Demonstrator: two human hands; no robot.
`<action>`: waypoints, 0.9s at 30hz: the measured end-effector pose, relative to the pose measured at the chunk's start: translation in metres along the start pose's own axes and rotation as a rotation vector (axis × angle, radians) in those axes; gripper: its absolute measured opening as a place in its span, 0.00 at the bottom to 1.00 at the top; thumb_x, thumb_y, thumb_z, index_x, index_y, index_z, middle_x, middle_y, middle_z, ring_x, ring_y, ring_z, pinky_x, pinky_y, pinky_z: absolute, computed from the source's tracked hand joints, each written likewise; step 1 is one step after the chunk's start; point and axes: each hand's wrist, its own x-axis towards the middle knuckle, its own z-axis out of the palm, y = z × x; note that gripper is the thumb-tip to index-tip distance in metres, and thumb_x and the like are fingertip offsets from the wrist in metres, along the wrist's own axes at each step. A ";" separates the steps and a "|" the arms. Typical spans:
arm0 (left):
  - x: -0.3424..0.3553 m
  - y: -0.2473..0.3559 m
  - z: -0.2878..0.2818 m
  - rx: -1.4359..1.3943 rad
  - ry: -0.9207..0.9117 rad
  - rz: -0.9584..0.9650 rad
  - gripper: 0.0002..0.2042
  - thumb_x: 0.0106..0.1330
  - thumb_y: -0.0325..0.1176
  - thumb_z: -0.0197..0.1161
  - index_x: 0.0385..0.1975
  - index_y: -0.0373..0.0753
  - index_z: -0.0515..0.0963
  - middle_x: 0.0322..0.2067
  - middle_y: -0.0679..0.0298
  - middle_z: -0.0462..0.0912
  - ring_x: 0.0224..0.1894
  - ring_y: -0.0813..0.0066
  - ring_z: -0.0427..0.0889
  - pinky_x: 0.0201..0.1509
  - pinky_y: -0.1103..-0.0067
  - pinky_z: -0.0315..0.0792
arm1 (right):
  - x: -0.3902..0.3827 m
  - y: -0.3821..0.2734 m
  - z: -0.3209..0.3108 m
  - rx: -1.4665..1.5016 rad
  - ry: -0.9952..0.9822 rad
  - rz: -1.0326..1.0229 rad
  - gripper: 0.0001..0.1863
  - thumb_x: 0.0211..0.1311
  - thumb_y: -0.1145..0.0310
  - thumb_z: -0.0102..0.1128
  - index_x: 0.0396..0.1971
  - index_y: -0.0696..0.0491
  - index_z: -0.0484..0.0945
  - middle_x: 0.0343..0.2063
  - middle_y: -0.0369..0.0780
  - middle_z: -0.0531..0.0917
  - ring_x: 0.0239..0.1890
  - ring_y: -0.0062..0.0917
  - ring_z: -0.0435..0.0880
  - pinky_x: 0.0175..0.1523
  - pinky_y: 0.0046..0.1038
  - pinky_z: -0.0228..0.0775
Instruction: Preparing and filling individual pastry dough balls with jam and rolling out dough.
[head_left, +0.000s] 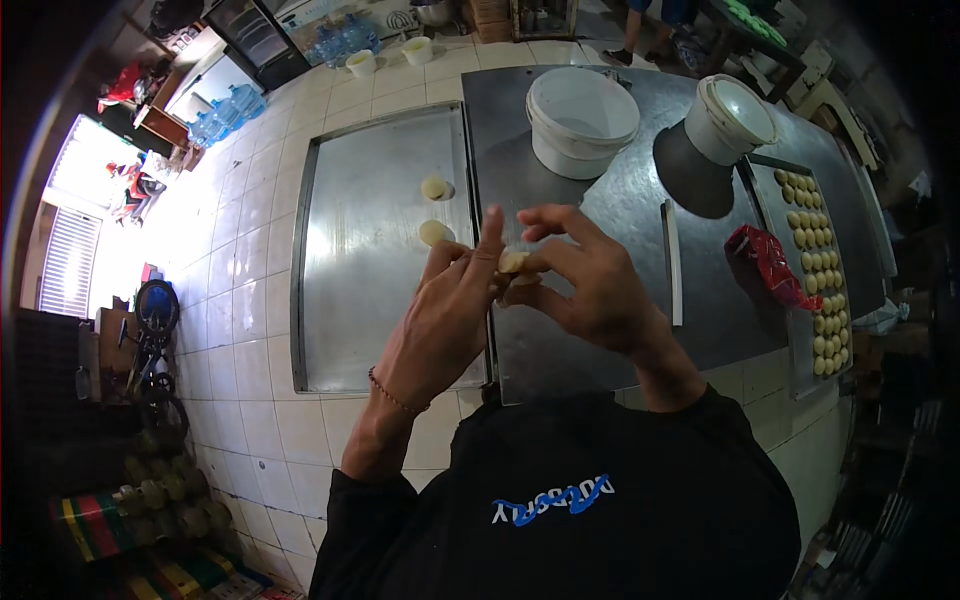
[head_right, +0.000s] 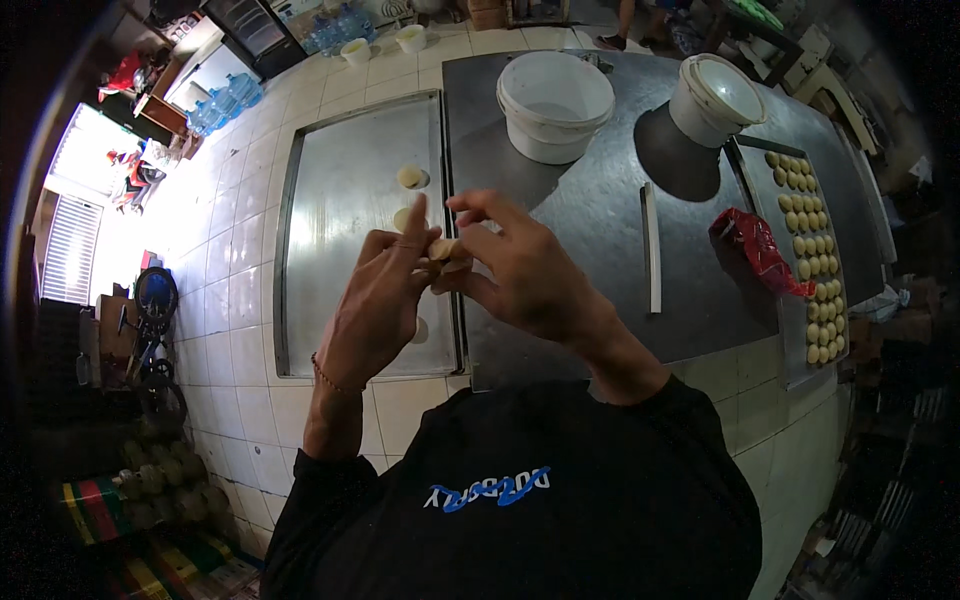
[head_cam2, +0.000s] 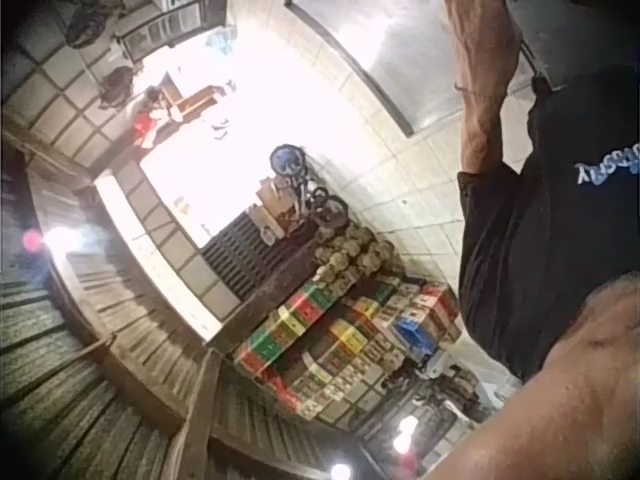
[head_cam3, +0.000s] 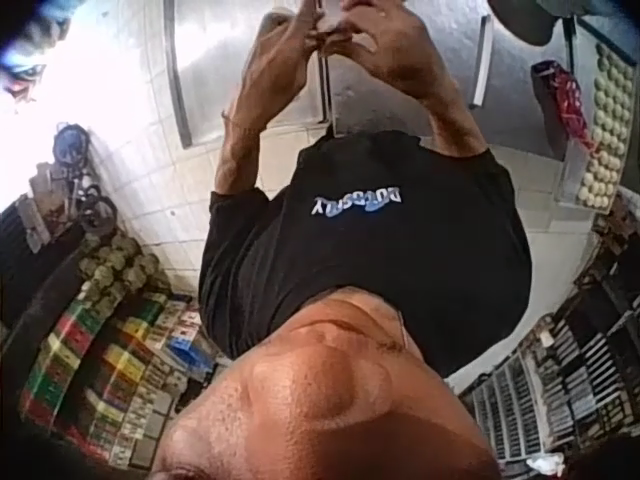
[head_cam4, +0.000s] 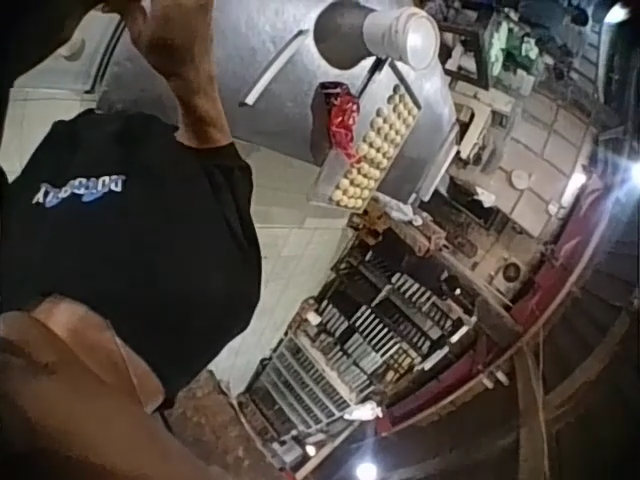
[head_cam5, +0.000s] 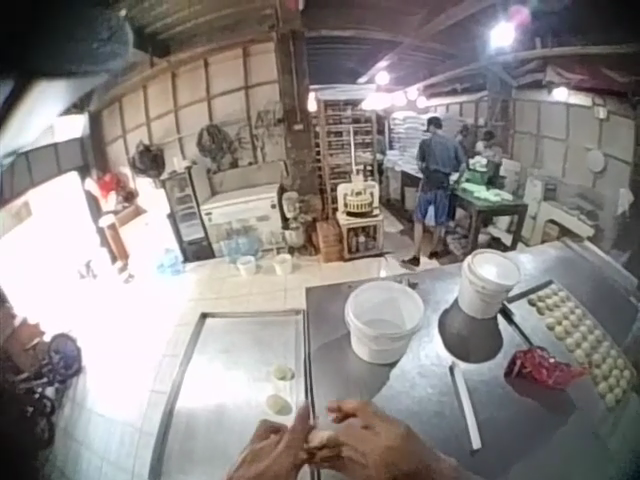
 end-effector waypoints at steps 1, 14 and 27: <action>0.002 0.002 -0.003 -0.087 0.076 0.036 0.34 0.58 0.19 0.60 0.67 0.34 0.57 0.48 0.51 0.79 0.47 0.60 0.75 0.51 0.70 0.72 | 0.004 -0.001 0.000 0.095 0.015 0.063 0.16 0.50 0.68 0.72 0.39 0.55 0.80 0.36 0.42 0.80 0.35 0.30 0.84 0.39 0.27 0.80; -0.017 -0.017 0.010 -1.152 0.638 -0.161 0.29 0.55 0.17 0.67 0.58 0.33 0.67 0.44 0.54 0.83 0.49 0.66 0.81 0.56 0.71 0.76 | 0.016 -0.026 -0.010 0.359 -0.165 0.052 0.18 0.51 0.75 0.69 0.45 0.56 0.81 0.43 0.43 0.78 0.39 0.28 0.83 0.43 0.25 0.80; -0.012 0.005 0.010 -0.972 0.716 0.361 0.20 0.61 0.22 0.63 0.51 0.35 0.64 0.54 0.55 0.67 0.55 0.65 0.72 0.64 0.70 0.66 | 0.024 -0.046 -0.005 0.457 0.039 0.069 0.09 0.57 0.74 0.65 0.38 0.58 0.81 0.41 0.46 0.80 0.37 0.29 0.85 0.39 0.26 0.81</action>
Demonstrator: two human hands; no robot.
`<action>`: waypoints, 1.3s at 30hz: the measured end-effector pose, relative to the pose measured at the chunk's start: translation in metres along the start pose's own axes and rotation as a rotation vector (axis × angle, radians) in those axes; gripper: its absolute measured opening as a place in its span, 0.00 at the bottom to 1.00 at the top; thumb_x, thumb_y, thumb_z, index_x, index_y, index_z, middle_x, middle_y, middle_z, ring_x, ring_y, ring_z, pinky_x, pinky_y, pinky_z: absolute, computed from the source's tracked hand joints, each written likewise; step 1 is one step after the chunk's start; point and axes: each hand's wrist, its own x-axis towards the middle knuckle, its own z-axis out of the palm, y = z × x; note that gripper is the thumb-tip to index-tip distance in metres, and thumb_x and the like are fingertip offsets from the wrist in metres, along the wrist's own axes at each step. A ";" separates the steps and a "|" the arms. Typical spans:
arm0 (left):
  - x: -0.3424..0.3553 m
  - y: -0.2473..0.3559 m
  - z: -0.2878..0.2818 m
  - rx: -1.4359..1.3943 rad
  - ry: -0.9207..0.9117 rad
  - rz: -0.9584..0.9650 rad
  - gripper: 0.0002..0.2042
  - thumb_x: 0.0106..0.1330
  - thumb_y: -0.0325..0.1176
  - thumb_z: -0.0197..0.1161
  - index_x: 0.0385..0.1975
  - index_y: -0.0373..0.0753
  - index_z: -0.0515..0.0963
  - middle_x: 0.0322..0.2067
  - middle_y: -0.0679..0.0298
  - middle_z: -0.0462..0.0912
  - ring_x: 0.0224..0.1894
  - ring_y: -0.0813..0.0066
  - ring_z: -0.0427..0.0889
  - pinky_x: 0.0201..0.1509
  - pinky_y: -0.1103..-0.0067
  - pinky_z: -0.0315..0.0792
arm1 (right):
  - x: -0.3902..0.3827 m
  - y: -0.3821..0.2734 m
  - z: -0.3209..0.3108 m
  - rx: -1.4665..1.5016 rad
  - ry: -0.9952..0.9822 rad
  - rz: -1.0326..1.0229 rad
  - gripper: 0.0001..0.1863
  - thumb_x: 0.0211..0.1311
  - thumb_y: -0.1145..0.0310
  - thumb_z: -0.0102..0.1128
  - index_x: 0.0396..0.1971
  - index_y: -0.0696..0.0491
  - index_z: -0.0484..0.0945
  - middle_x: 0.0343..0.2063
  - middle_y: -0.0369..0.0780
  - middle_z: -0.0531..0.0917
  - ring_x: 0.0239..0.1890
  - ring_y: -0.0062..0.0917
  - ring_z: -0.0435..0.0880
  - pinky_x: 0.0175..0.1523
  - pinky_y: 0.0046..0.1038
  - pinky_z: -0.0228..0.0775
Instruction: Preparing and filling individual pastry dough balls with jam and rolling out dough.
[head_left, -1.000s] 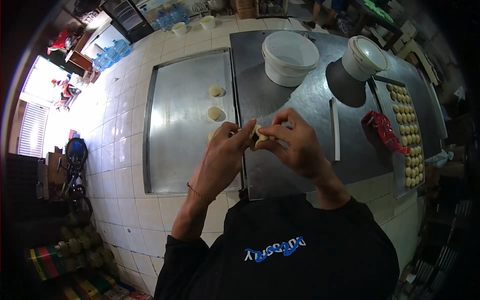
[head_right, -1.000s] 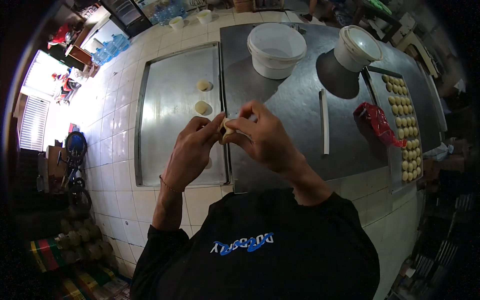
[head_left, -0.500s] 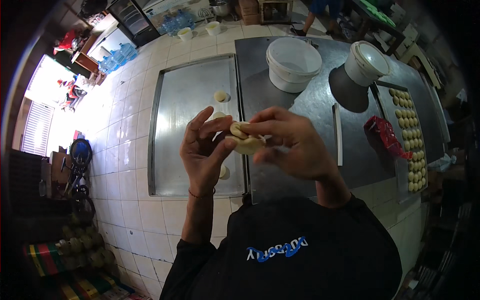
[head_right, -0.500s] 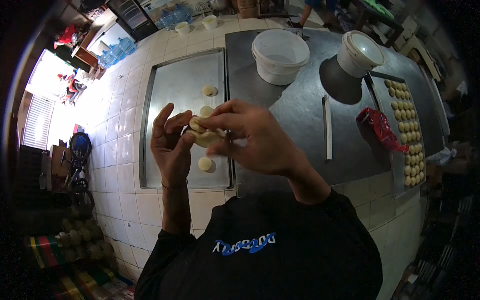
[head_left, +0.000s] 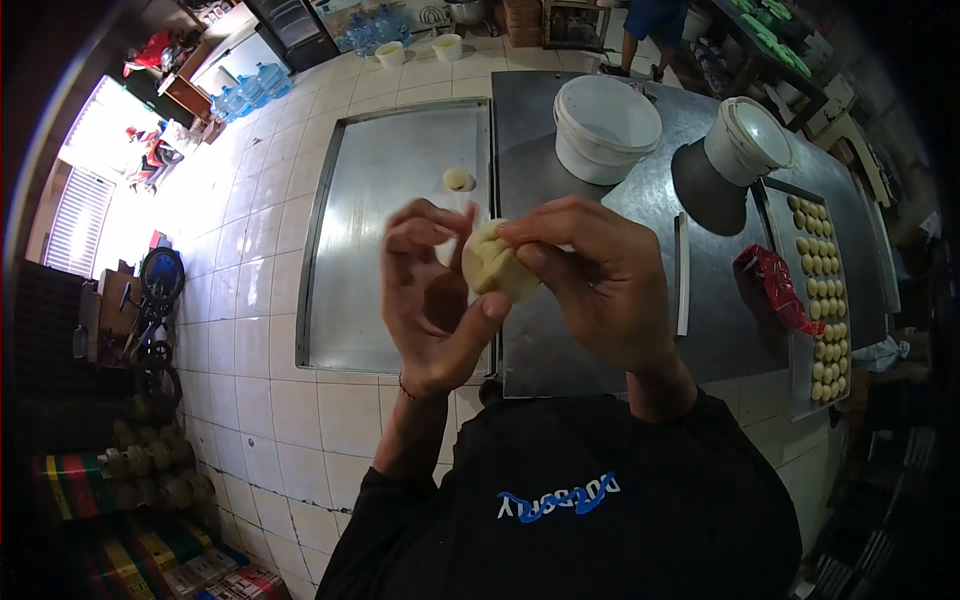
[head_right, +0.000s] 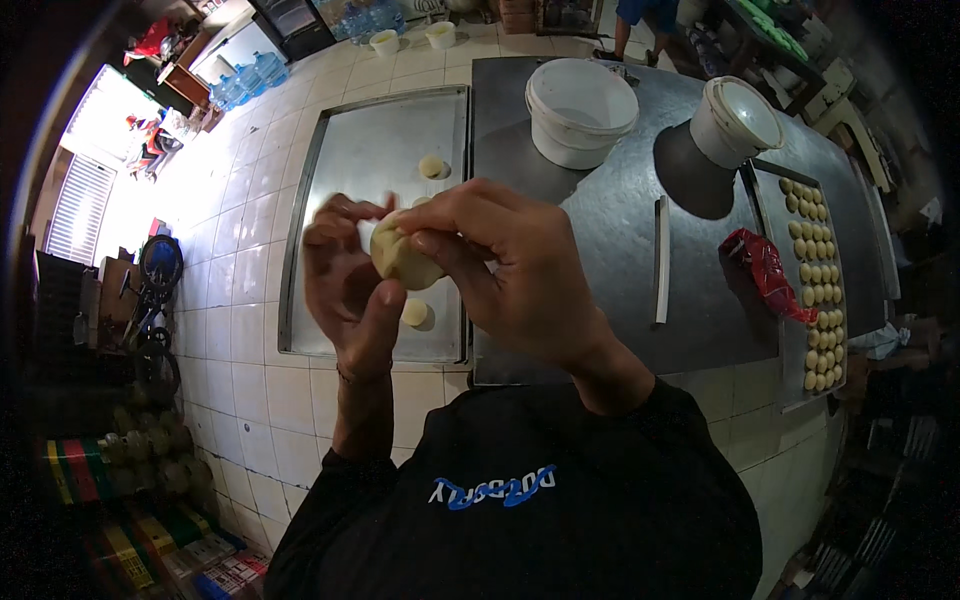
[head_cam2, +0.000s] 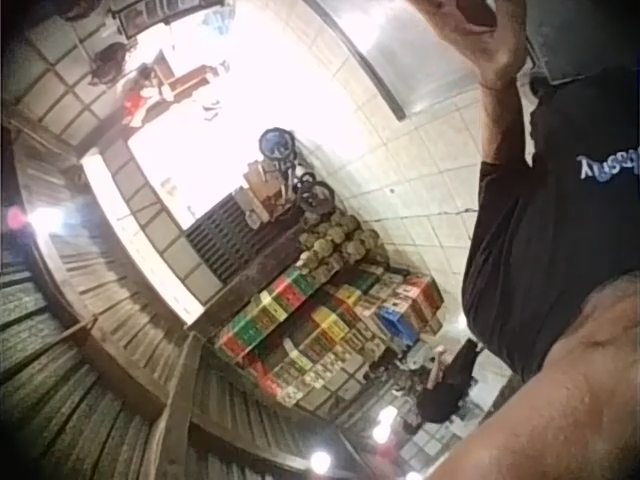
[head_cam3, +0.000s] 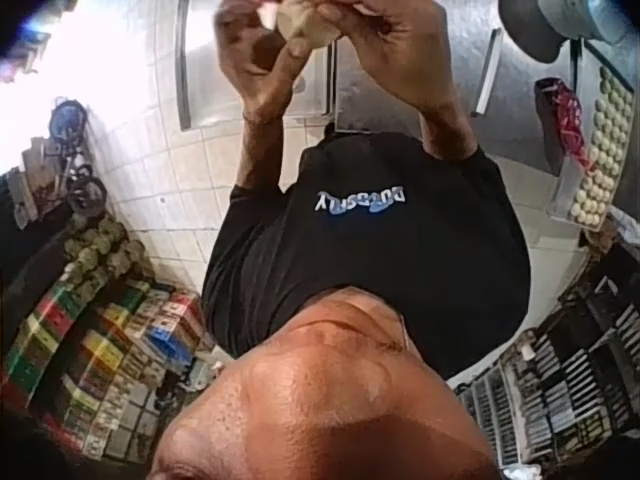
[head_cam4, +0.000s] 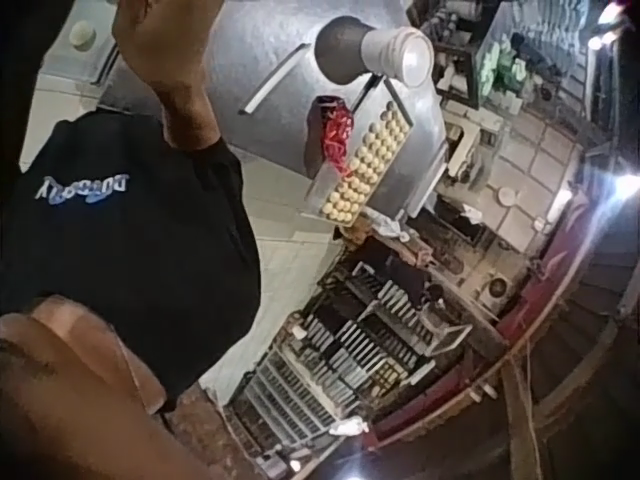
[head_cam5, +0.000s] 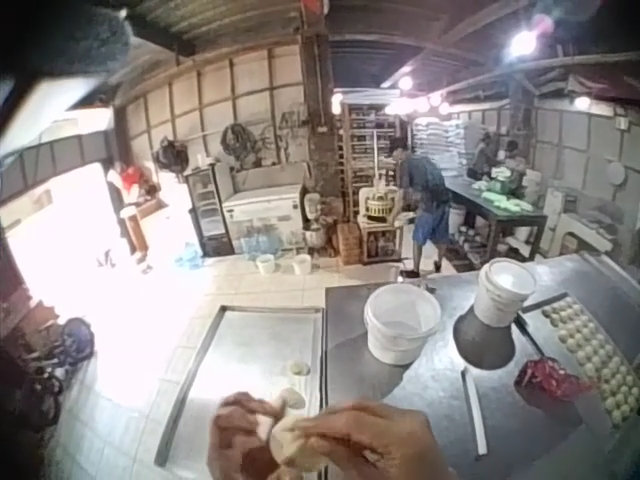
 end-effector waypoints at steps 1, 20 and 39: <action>-0.007 -0.002 0.001 -0.131 0.082 -0.127 0.20 0.56 0.23 0.68 0.45 0.36 0.67 0.46 0.61 0.69 0.49 0.71 0.71 0.63 0.70 0.65 | -0.002 0.000 0.001 -0.001 0.002 0.001 0.09 0.57 0.74 0.65 0.38 0.58 0.81 0.41 0.46 0.80 0.37 0.29 0.85 0.39 0.26 0.81; -0.022 0.010 0.018 0.014 0.313 -0.514 0.16 0.72 0.38 0.50 0.50 0.30 0.69 0.42 0.58 0.78 0.44 0.74 0.78 0.49 0.80 0.72 | -0.005 0.003 0.000 -0.128 -0.037 0.049 0.08 0.56 0.79 0.63 0.37 0.60 0.79 0.35 0.42 0.81 0.36 0.22 0.84 0.40 0.21 0.79; -0.004 -0.069 0.007 -0.141 0.474 -0.835 0.32 0.74 0.53 0.31 0.49 0.27 0.72 0.28 0.57 0.79 0.20 0.74 0.75 0.16 0.79 0.71 | 0.037 0.077 0.002 0.050 -0.085 0.448 0.06 0.56 0.77 0.60 0.33 0.63 0.78 0.30 0.47 0.83 0.32 0.37 0.85 0.38 0.30 0.77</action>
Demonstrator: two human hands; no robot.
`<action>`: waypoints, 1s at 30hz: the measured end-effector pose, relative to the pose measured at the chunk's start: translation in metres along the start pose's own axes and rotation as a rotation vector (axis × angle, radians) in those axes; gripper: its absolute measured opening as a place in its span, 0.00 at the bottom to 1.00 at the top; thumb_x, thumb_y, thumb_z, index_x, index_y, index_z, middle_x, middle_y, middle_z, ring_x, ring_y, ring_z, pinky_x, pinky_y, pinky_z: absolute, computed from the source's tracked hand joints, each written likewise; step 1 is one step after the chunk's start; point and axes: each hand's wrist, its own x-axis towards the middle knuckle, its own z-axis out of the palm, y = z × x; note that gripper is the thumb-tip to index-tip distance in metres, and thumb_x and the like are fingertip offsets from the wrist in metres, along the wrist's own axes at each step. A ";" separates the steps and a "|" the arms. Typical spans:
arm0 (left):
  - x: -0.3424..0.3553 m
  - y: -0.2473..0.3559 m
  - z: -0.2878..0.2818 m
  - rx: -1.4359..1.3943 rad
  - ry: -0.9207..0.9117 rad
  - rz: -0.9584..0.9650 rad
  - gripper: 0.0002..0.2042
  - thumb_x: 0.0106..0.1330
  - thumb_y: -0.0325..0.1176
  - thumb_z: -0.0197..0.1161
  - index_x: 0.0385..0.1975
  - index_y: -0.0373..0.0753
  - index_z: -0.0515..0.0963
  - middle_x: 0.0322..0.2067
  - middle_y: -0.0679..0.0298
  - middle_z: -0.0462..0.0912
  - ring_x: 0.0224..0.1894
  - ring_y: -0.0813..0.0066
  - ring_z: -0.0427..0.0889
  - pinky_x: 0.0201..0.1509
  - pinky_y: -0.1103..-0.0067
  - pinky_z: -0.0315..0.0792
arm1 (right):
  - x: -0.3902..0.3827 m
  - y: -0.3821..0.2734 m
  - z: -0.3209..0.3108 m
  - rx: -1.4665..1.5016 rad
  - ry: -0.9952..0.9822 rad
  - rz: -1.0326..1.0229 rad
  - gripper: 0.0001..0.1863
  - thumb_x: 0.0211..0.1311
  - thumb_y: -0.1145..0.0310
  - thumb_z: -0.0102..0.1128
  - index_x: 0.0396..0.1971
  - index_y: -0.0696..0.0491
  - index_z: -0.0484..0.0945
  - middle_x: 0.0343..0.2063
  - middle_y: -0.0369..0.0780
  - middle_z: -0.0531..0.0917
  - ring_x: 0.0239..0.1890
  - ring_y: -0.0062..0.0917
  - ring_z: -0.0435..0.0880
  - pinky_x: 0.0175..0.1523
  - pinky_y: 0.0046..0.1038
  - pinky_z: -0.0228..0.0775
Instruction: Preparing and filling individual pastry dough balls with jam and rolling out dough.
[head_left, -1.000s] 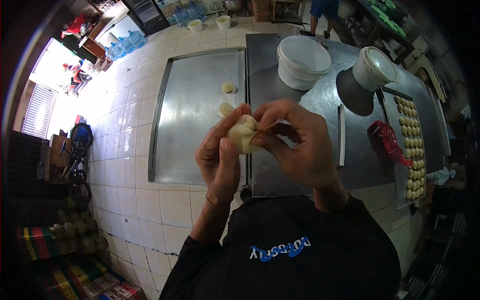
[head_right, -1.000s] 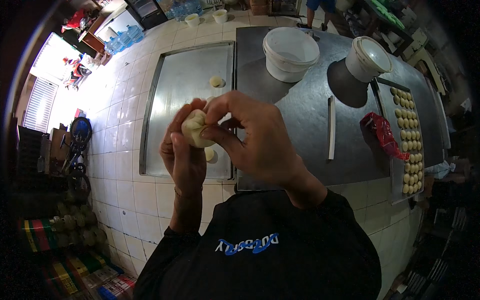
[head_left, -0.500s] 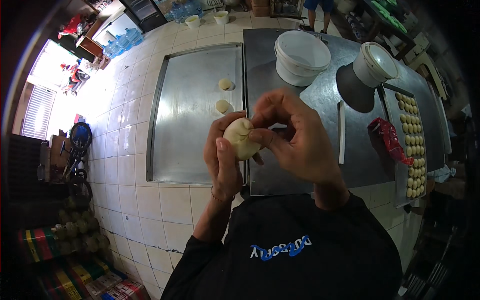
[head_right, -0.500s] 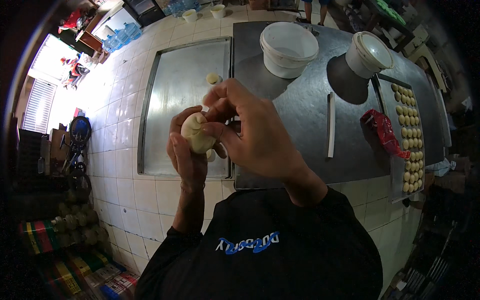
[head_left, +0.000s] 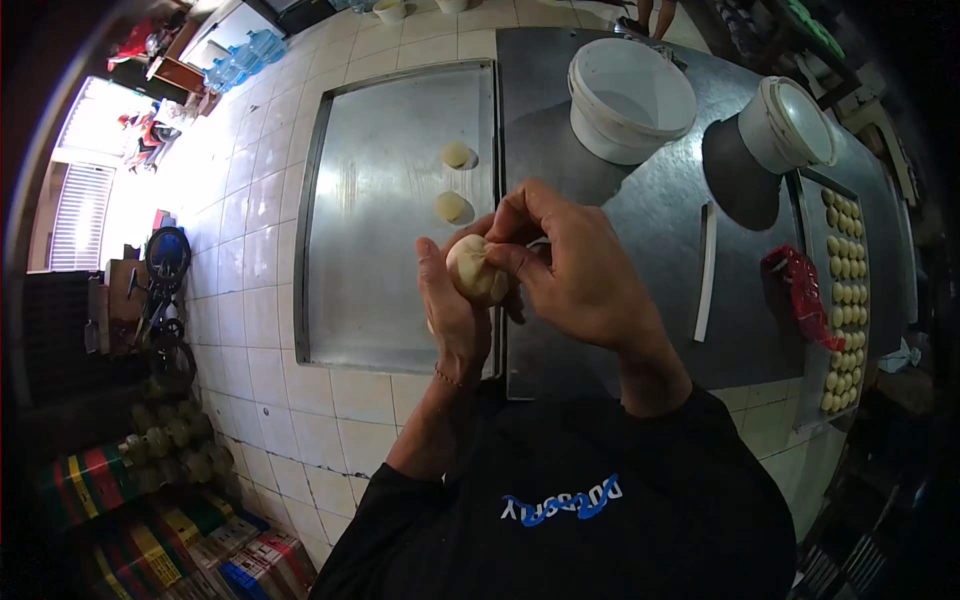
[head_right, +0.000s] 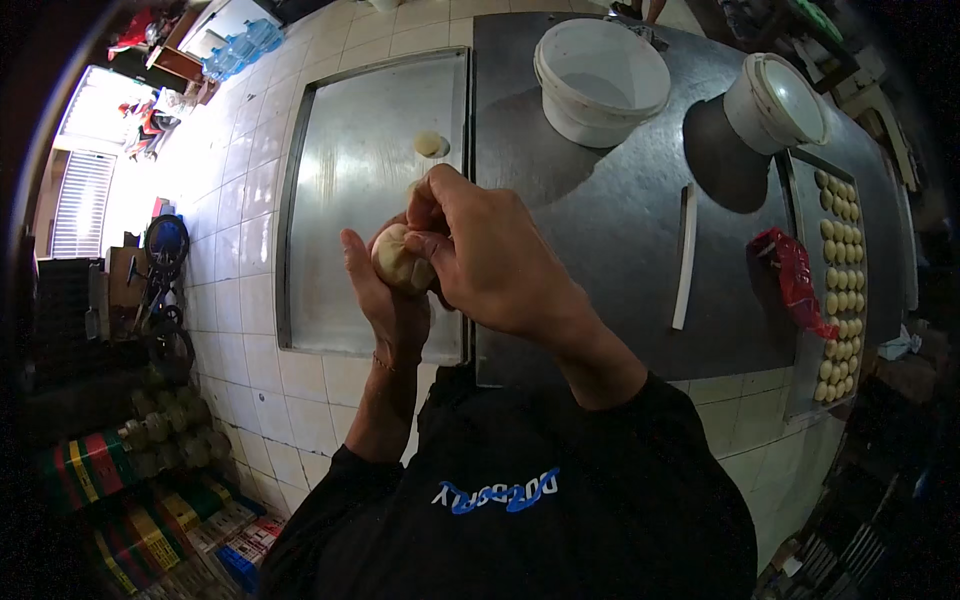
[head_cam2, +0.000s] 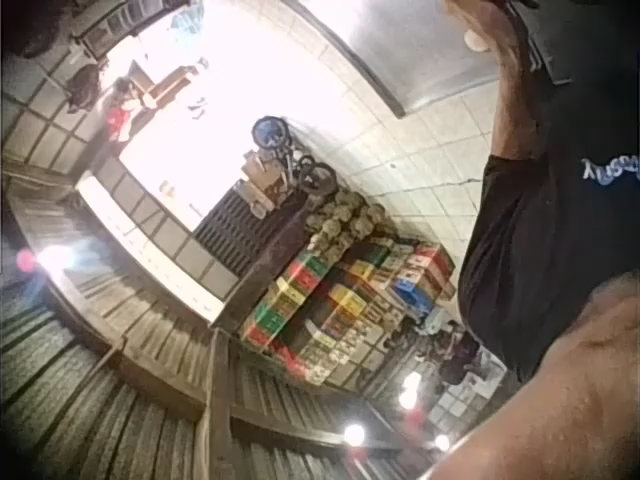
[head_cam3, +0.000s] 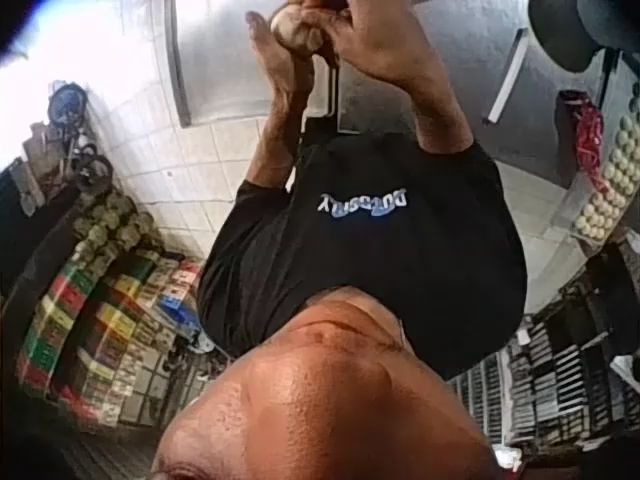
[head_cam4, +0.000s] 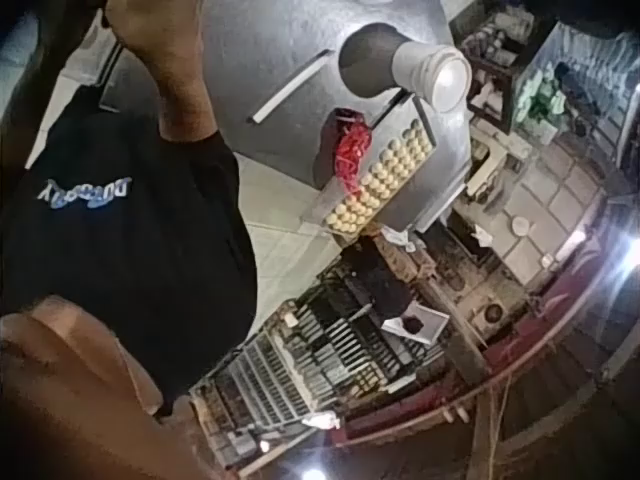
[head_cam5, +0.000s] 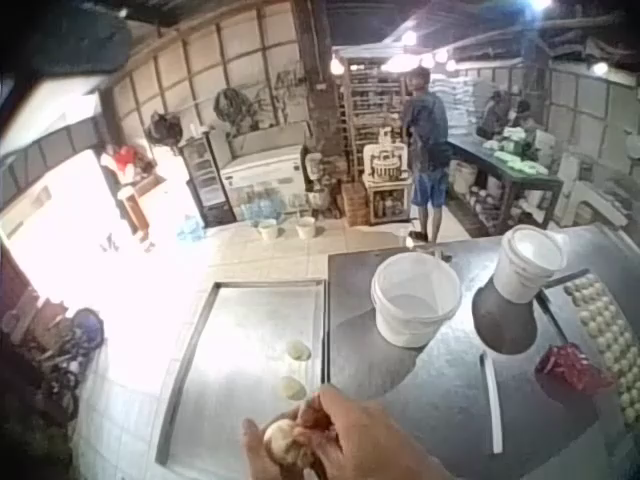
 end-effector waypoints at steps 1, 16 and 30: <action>0.010 0.001 -0.003 0.000 -0.001 -0.012 0.32 0.74 0.53 0.31 0.49 0.27 0.72 0.28 0.57 0.79 0.20 0.74 0.75 0.16 0.79 0.71 | 0.009 0.006 0.002 0.001 0.005 0.011 0.06 0.56 0.77 0.60 0.33 0.63 0.78 0.30 0.47 0.83 0.32 0.37 0.85 0.38 0.30 0.77; 0.242 -0.015 -0.089 -0.007 -0.210 -0.869 0.16 0.70 0.47 0.51 0.36 0.39 0.74 0.26 0.69 0.78 0.25 0.80 0.76 0.20 0.84 0.67 | 0.133 0.124 0.056 -0.236 0.364 -0.061 0.22 0.60 0.79 0.57 0.55 0.59 0.68 0.43 0.49 0.80 0.43 0.40 0.83 0.46 0.31 0.78; 0.415 -0.145 -0.161 0.929 -0.148 0.119 0.34 0.58 0.21 0.56 0.65 0.28 0.51 0.58 0.42 0.64 0.61 0.49 0.66 0.61 0.69 0.64 | 0.294 0.299 0.026 -0.436 0.274 0.127 0.21 0.55 0.80 0.59 0.51 0.60 0.71 0.45 0.49 0.77 0.44 0.40 0.79 0.48 0.34 0.75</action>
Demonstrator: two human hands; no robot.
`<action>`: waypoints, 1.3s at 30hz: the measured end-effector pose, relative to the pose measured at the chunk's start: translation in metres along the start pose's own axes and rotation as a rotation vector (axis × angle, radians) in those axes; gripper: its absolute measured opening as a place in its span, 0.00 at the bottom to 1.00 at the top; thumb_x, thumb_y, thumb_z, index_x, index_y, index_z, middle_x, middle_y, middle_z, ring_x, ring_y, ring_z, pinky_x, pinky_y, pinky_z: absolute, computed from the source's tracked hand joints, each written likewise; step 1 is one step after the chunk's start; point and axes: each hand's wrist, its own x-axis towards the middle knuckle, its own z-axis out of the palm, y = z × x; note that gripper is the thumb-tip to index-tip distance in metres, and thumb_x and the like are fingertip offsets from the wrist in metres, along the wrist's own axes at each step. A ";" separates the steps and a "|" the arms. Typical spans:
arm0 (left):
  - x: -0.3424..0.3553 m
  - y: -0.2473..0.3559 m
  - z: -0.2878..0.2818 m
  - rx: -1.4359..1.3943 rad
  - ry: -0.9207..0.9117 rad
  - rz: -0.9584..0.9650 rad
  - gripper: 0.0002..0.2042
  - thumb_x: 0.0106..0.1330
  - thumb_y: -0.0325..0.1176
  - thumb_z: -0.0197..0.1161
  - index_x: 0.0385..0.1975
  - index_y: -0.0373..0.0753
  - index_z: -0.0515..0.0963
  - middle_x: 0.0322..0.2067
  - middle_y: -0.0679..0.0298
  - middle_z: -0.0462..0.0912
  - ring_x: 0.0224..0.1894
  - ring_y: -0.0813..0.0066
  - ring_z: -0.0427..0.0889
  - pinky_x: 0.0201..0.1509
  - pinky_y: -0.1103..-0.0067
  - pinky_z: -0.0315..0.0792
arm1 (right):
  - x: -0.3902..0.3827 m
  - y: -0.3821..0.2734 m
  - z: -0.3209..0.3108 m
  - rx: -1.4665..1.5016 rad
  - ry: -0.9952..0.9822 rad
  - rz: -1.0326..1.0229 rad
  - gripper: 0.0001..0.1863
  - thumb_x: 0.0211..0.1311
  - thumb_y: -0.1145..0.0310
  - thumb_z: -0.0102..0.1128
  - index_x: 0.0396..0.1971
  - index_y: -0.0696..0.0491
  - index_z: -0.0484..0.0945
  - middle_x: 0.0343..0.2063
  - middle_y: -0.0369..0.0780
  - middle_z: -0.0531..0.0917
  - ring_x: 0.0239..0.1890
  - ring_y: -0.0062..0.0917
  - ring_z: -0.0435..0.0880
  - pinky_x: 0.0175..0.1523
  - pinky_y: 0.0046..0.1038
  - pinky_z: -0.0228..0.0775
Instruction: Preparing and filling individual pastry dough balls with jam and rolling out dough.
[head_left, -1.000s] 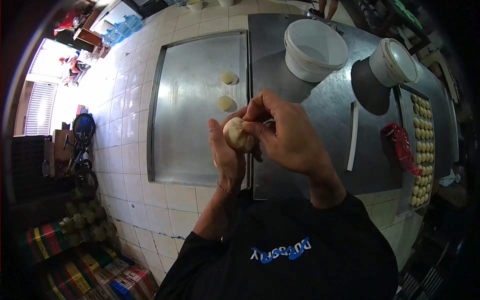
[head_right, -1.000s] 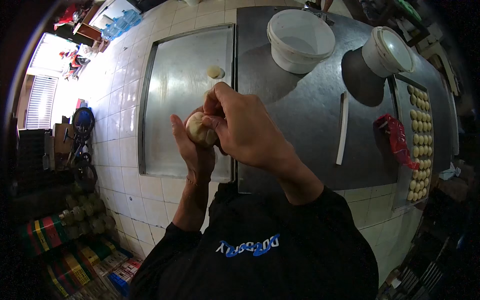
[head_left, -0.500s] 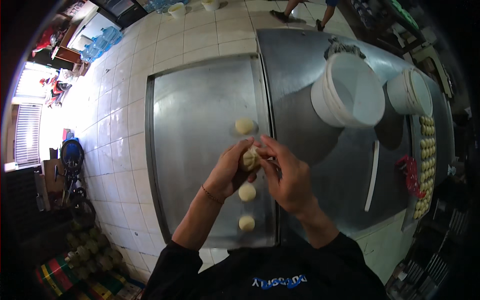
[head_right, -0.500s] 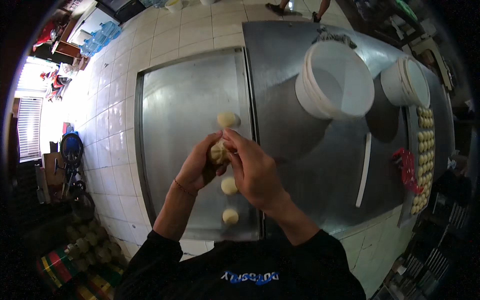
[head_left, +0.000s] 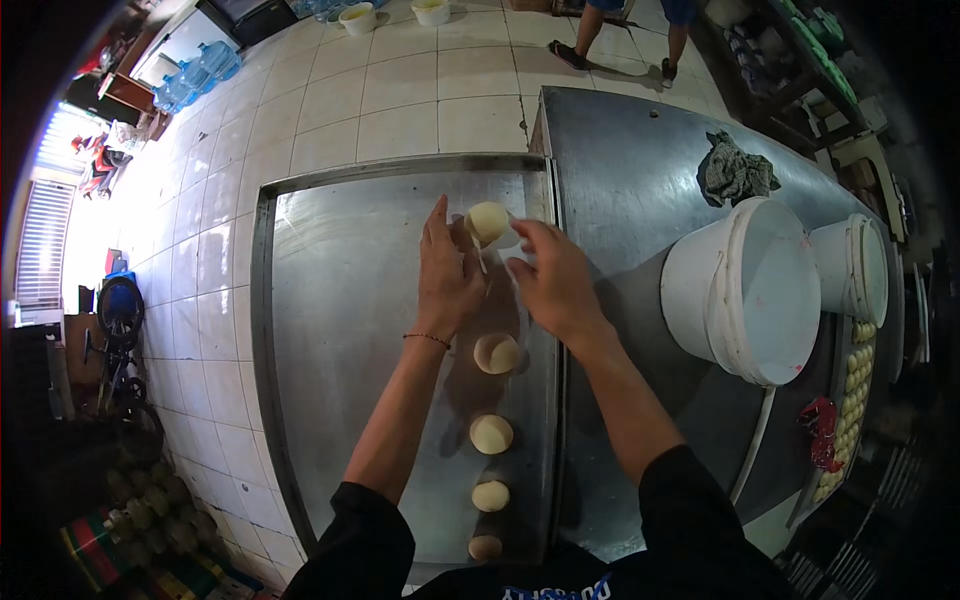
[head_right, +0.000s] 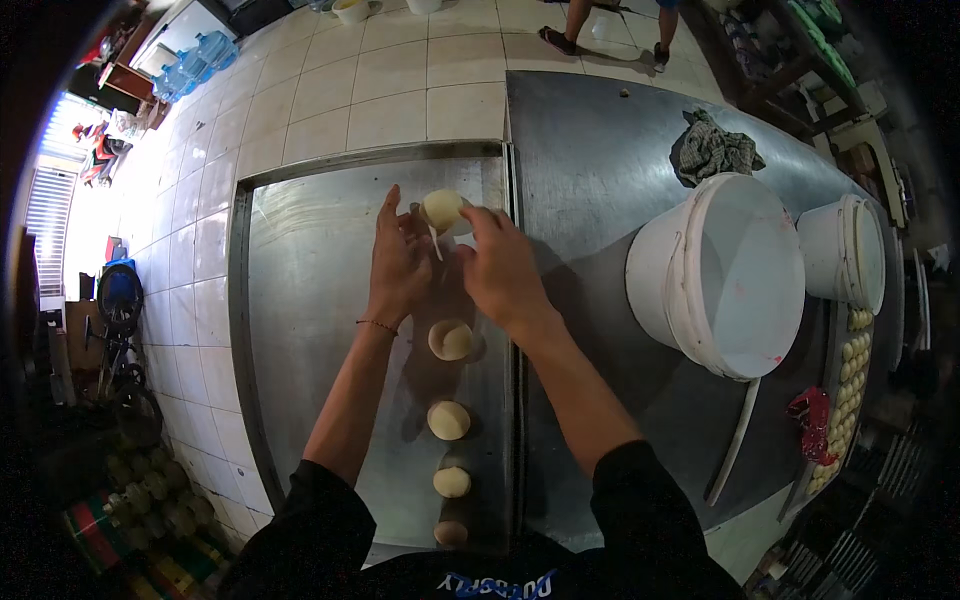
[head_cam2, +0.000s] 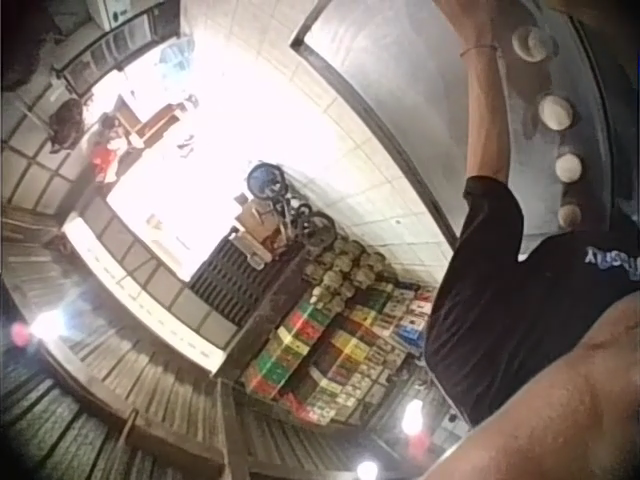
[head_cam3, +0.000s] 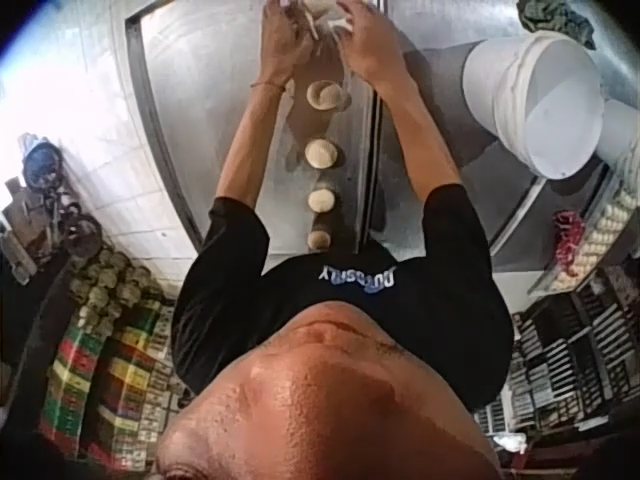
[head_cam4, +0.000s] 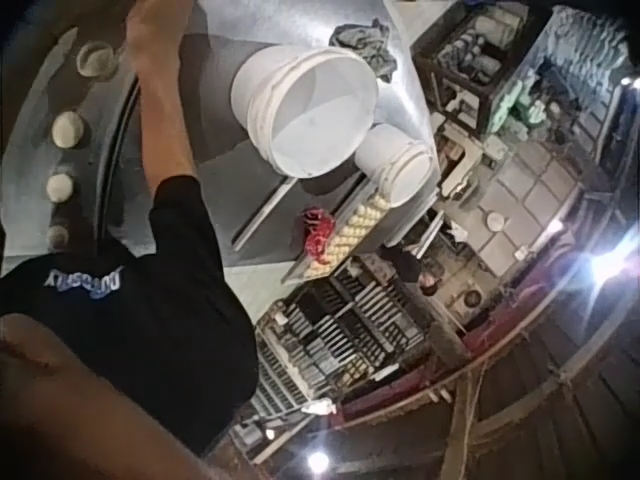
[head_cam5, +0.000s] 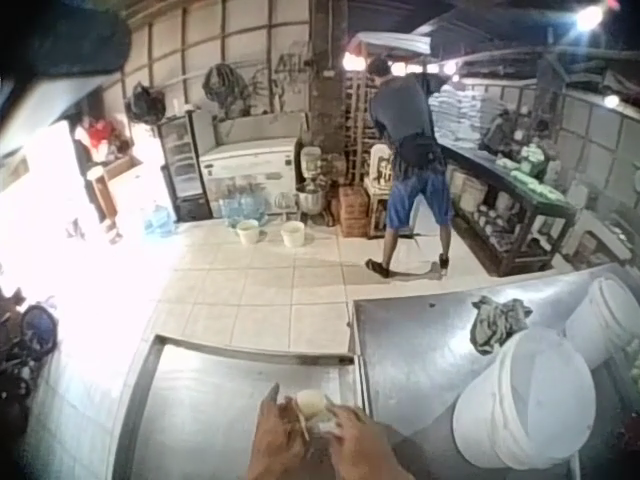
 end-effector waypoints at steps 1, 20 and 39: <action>0.004 -0.012 -0.004 -0.063 -0.056 -0.009 0.32 0.58 0.17 0.49 0.66 0.29 0.50 0.59 0.42 0.64 0.61 0.50 0.67 0.61 0.69 0.66 | 0.012 0.004 0.015 -0.143 -0.044 -0.096 0.25 0.54 0.79 0.59 0.55 0.59 0.68 0.48 0.51 0.75 0.48 0.45 0.77 0.54 0.37 0.72; -0.101 -0.002 -0.066 -0.315 0.015 -0.201 0.36 0.63 0.20 0.52 0.70 0.36 0.43 0.67 0.49 0.55 0.61 0.60 0.70 0.59 0.73 0.68 | 0.059 0.030 0.057 -0.523 -0.379 -0.137 0.26 0.54 0.59 0.66 0.55 0.38 0.71 0.57 0.50 0.64 0.57 0.53 0.64 0.61 0.49 0.61; -0.350 0.037 -0.156 -0.633 0.051 -0.511 0.23 0.69 0.28 0.54 0.63 0.36 0.62 0.58 0.54 0.70 0.50 0.70 0.77 0.58 0.72 0.70 | -0.088 -0.031 0.068 -0.517 -0.142 0.045 0.20 0.54 0.69 0.60 0.49 0.50 0.72 0.41 0.55 0.72 0.43 0.49 0.75 0.50 0.45 0.70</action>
